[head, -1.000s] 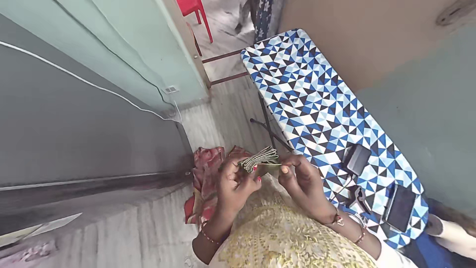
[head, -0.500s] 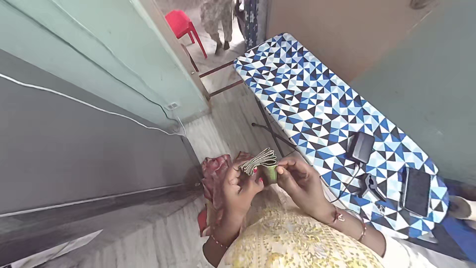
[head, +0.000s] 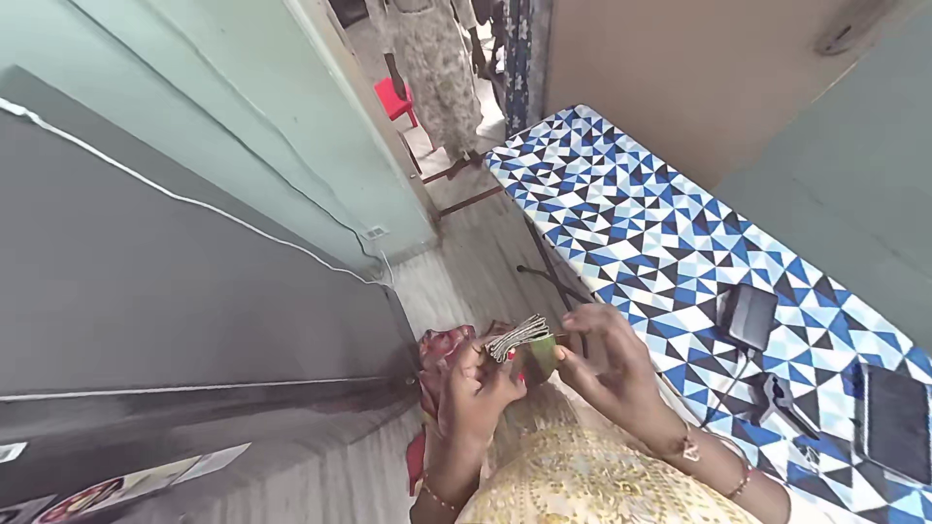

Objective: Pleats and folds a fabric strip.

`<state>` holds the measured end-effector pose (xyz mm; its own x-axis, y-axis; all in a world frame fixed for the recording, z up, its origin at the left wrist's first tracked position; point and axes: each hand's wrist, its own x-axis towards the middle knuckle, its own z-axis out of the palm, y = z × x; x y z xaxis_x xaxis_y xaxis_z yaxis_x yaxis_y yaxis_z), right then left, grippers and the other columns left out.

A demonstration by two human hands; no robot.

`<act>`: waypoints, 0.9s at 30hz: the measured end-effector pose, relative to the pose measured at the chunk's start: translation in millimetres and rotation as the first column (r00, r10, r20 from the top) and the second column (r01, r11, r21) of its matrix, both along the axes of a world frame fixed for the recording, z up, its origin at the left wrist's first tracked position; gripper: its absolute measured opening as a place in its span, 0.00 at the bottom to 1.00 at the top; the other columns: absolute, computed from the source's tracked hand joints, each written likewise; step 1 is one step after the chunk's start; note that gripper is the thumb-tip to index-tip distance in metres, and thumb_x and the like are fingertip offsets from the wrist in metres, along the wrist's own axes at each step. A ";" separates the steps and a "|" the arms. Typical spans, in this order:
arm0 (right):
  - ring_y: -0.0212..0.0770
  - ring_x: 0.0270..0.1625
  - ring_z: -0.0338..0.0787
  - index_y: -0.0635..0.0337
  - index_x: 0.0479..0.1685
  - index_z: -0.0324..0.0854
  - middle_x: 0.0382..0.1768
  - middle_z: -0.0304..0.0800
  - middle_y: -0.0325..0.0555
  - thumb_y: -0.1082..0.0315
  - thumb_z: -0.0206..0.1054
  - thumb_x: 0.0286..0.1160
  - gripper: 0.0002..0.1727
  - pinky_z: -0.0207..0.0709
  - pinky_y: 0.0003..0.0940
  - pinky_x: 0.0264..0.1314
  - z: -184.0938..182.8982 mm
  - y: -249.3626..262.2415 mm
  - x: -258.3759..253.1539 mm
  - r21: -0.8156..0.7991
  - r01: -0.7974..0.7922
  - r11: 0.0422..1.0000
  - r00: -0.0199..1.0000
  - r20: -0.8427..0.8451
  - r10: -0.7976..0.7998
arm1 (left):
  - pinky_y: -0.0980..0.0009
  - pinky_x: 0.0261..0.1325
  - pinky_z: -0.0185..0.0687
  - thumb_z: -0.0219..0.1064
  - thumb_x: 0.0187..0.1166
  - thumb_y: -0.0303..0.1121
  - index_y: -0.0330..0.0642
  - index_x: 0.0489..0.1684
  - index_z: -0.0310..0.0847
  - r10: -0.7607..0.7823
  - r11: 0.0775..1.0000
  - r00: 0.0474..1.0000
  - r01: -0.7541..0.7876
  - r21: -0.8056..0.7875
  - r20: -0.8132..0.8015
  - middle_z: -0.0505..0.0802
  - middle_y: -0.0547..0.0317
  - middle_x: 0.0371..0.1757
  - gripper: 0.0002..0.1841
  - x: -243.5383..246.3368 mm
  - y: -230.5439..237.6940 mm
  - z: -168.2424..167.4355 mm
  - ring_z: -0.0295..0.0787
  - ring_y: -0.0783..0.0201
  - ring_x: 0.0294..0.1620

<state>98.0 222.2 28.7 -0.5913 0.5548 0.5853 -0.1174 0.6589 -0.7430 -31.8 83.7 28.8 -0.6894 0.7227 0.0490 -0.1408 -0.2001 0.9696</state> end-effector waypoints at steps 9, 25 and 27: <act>0.46 0.76 0.81 0.52 0.57 0.87 0.64 0.89 0.49 0.53 0.65 0.85 0.15 0.71 0.43 0.81 17.4 6.6 -19.4 0.220 -0.191 0.957 0.975 0.154 0.159 | 0.76 0.42 0.90 0.74 0.54 0.17 0.34 0.53 0.84 -0.023 0.999 0.998 0.026 0.041 -0.058 0.95 0.63 0.41 0.23 1.1 -3.1 -3.7 0.92 0.74 0.37; 0.21 0.49 0.91 0.61 0.71 0.73 0.50 0.94 0.28 0.64 0.79 0.69 0.31 0.86 0.18 0.52 24.2 14.3 -17.3 -0.353 -0.456 0.817 0.884 -0.076 0.461 | 0.79 0.53 0.90 0.80 0.58 0.24 0.39 0.55 0.87 0.006 0.984 0.925 0.061 0.164 -0.380 0.96 0.67 0.51 0.22 -4.1 -5.2 -10.8 0.92 0.79 0.50; 0.21 0.48 0.91 0.60 0.70 0.73 0.49 0.94 0.28 0.63 0.79 0.69 0.31 0.87 0.18 0.51 23.9 13.2 -15.6 -0.350 -0.427 0.834 0.901 -0.084 0.426 | 0.77 0.58 0.90 0.80 0.58 0.26 0.36 0.55 0.88 0.002 0.984 0.906 0.073 0.162 -0.423 0.95 0.62 0.54 0.22 -7.5 -3.3 -10.8 0.91 0.76 0.54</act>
<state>82.4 235.4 52.6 -0.8154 0.4166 0.4019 -0.3285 0.2387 -0.9138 -39.3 80.4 17.9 -0.5518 0.7008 0.4521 0.2614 -0.3694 0.8917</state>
